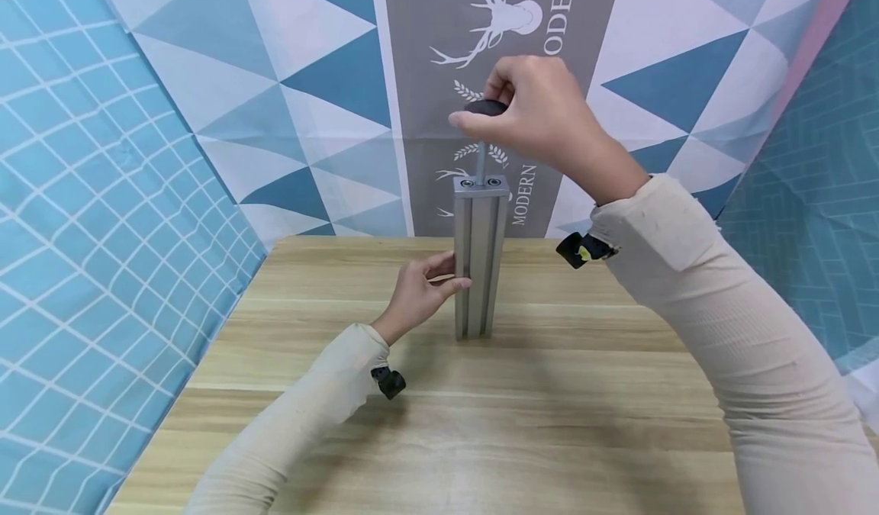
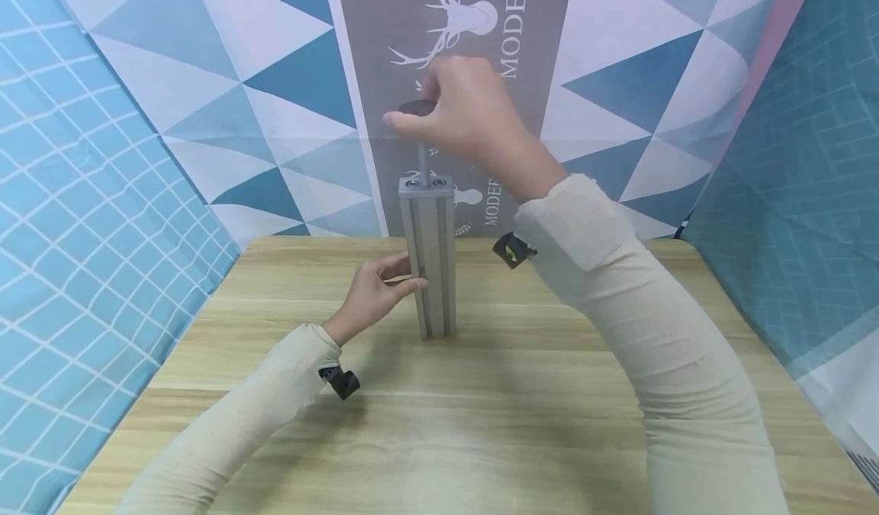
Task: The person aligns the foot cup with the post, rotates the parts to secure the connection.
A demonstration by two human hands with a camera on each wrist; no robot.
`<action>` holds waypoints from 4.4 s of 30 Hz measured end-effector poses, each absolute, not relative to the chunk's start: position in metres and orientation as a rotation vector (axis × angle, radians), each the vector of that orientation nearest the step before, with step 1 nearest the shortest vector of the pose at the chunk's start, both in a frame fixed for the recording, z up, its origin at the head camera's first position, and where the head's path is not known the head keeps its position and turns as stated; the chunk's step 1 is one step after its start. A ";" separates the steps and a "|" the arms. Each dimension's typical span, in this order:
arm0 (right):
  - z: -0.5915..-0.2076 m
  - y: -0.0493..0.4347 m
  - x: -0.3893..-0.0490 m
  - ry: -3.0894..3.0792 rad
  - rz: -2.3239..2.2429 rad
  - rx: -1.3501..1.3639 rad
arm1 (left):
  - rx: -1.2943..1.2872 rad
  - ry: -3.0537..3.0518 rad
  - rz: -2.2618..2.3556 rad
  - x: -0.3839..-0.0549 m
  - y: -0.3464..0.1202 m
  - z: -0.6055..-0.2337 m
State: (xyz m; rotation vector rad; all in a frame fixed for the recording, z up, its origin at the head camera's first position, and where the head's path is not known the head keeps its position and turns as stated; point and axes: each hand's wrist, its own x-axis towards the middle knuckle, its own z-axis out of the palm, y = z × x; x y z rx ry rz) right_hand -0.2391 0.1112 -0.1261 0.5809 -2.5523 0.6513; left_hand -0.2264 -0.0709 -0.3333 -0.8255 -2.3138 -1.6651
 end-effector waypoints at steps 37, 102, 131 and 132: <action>-0.101 0.123 -0.232 -2.687 0.437 1.063 | -0.846 -2.312 -1.633 -0.228 -0.072 -0.335; -0.095 0.139 -0.234 -2.743 0.449 1.357 | -0.862 -2.318 -1.659 -0.228 -0.072 -0.334; -0.111 0.111 -0.233 -2.700 0.400 0.541 | -0.833 -2.351 -1.688 -0.227 -0.072 -0.333; -0.109 0.113 -0.232 -2.727 0.394 0.567 | -0.835 -2.349 -1.686 -0.227 -0.072 -0.333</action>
